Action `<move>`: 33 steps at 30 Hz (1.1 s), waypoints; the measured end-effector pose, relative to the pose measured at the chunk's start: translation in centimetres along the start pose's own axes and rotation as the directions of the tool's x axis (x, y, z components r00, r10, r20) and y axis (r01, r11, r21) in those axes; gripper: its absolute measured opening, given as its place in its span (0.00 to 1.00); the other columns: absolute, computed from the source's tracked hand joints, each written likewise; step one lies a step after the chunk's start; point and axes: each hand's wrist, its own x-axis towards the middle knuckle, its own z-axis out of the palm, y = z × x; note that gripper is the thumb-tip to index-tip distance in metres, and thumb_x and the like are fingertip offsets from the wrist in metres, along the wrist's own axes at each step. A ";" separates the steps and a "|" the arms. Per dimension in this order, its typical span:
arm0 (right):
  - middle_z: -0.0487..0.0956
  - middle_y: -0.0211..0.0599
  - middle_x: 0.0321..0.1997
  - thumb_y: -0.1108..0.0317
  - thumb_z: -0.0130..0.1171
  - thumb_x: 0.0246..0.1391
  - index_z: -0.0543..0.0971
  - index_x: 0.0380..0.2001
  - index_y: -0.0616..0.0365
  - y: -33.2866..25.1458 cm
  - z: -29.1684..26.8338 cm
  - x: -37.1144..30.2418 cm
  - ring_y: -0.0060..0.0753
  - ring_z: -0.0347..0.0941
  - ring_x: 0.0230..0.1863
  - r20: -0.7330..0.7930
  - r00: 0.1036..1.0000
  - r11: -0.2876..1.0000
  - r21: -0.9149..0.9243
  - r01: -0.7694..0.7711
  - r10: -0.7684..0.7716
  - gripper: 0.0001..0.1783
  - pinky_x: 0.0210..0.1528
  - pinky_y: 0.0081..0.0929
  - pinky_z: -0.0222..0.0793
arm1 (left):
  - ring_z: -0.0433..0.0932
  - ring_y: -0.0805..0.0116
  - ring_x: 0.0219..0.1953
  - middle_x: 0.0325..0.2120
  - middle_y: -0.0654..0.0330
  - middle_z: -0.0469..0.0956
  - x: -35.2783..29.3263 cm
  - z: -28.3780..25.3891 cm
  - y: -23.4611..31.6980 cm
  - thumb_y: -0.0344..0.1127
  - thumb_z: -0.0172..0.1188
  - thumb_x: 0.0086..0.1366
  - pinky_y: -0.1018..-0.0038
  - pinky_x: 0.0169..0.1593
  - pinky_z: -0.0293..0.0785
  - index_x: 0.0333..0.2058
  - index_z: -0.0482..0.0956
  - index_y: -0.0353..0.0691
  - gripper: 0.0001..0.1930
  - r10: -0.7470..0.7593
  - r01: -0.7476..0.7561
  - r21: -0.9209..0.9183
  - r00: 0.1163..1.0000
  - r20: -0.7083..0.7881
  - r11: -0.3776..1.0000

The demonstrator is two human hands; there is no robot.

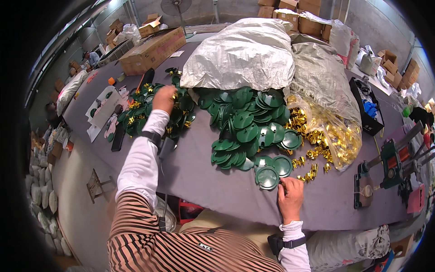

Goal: The person assembles gold decorative components onto green circular plastic bases by hand.

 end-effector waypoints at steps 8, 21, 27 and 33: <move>0.78 0.38 0.37 0.78 0.62 0.43 0.79 0.35 0.58 0.1 -0.3 0.2 0.44 0.70 0.43 -0.021 1.000 0.999 -0.042 -0.019 0.018 0.12 0.46 0.36 0.68 | 0.80 0.52 0.43 0.39 0.49 0.82 3.8 3.5 6.2 0.28 0.53 0.53 0.66 0.50 0.74 0.43 0.81 0.37 0.17 -0.398 0.475 -0.344 0.876 0.273 0.810; 0.78 0.38 0.36 0.77 0.63 0.42 0.79 0.34 0.57 -0.3 0.3 -0.2 0.44 0.71 0.41 -0.027 1.000 1.000 -0.001 -0.009 0.009 0.12 0.43 0.36 0.68 | 0.65 0.54 0.61 0.56 0.52 0.70 -3.7 13.4 13.2 0.62 0.65 0.50 0.64 0.63 0.60 0.58 0.71 0.51 0.38 -0.415 0.597 -0.564 0.802 0.429 0.571; 0.78 0.38 0.37 0.76 0.63 0.44 0.79 0.36 0.58 1.2 0.1 -0.2 0.44 0.72 0.42 -0.058 0.998 0.999 -0.041 0.025 -0.027 0.12 0.45 0.36 0.69 | 0.49 0.43 0.68 0.66 0.46 0.55 -4.4 9.7 20.2 0.68 0.56 0.55 0.54 0.69 0.43 0.58 0.72 0.60 0.35 -0.377 0.644 -0.322 0.706 0.599 0.693; 0.79 0.39 0.37 0.74 0.65 0.44 0.78 0.37 0.58 1.4 0.1 0.1 0.45 0.74 0.40 -0.166 0.985 0.995 0.095 -0.021 0.037 0.13 0.43 0.36 0.71 | 0.53 0.43 0.68 0.63 0.37 0.58 -4.1 8.8 18.4 0.67 0.51 0.60 0.58 0.68 0.50 0.59 0.71 0.48 0.36 -0.304 0.562 -0.489 0.804 0.511 0.667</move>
